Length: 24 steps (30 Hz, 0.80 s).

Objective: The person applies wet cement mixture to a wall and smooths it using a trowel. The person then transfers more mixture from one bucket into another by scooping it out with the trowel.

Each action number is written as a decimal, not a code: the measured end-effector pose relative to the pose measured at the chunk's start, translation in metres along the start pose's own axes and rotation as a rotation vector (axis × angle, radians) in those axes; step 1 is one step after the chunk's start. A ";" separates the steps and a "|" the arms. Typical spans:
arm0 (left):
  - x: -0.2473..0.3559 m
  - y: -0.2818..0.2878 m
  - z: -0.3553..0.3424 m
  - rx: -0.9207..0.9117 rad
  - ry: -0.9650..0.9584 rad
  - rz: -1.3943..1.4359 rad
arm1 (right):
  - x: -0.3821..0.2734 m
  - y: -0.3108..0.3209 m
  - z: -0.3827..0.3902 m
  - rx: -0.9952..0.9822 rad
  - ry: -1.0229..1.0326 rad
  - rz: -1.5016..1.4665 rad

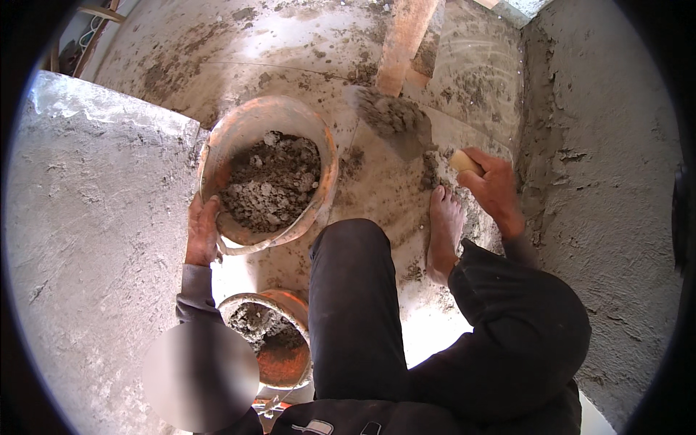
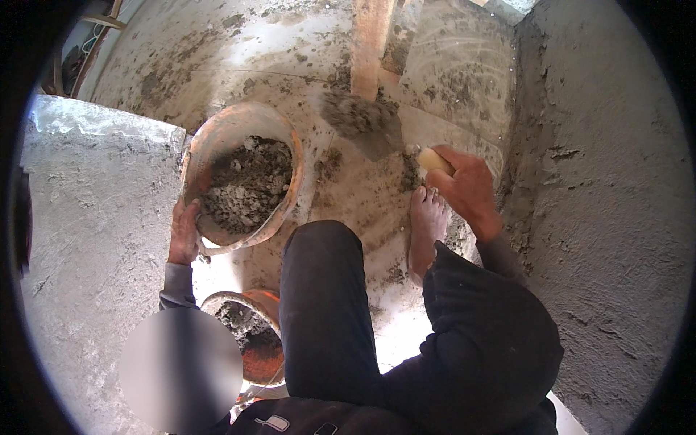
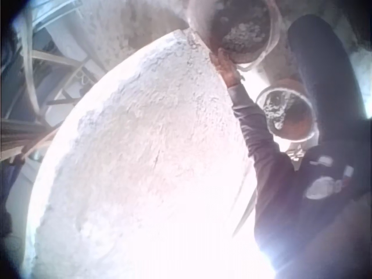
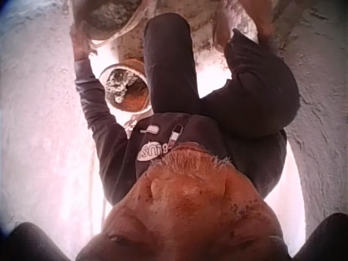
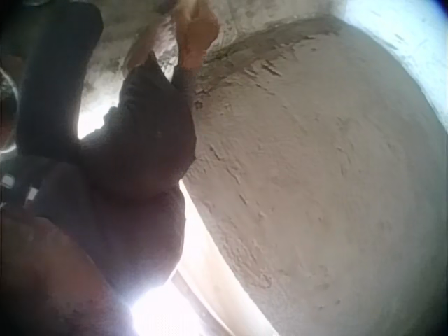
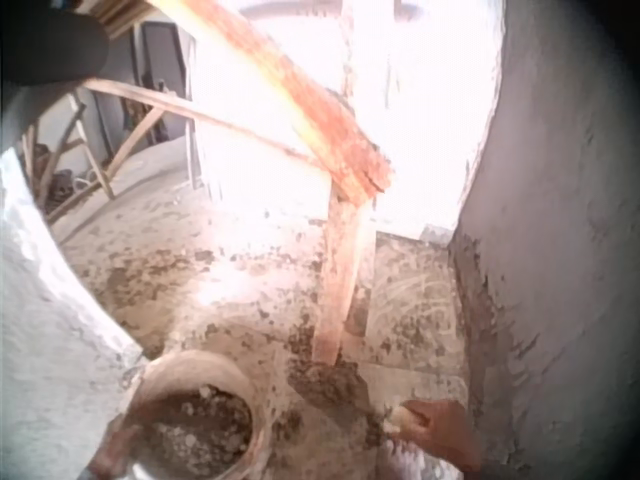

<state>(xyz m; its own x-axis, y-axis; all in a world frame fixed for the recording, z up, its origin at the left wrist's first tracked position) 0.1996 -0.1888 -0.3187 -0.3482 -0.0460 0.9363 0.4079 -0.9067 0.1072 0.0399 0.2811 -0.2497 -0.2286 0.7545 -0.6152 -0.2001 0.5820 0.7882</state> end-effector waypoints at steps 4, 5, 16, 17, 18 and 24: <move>-0.008 0.010 -0.006 -0.039 -0.119 -0.320 | -0.061 0.007 -0.013 0.215 0.384 0.170; -0.006 0.012 -0.007 -0.035 -0.165 -0.459 | -0.072 0.001 -0.017 0.258 0.525 0.276; -0.006 0.010 0.000 -0.073 -0.301 -0.383 | -0.015 -0.024 -0.012 0.020 0.107 -0.032; -0.006 0.010 -0.001 -0.046 -0.201 -0.308 | -0.011 -0.033 -0.008 -0.106 -0.076 -0.206; -0.008 0.009 -0.002 -0.025 -0.105 -0.227 | -0.010 -0.039 -0.001 -0.227 -0.262 -0.371; 0.008 -0.008 0.003 -0.035 -0.080 -0.157 | -0.006 -0.095 0.003 -0.544 -0.711 -1.102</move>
<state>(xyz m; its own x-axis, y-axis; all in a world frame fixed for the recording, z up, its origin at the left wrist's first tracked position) 0.1962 -0.1811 -0.3108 -0.3366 0.1296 0.9327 0.3234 -0.9143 0.2437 0.0632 0.2227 -0.3208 0.7703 0.0823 -0.6324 -0.3315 0.8988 -0.2869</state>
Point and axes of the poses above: each hand's wrist, its own z-axis away from the middle knuckle, its own y-axis out of the back of the hand, x = y × z, the point moved 3 cm from there along -z, towards the middle knuckle, and after that the axes turned 3 degrees about x, right-handed, at the moved point
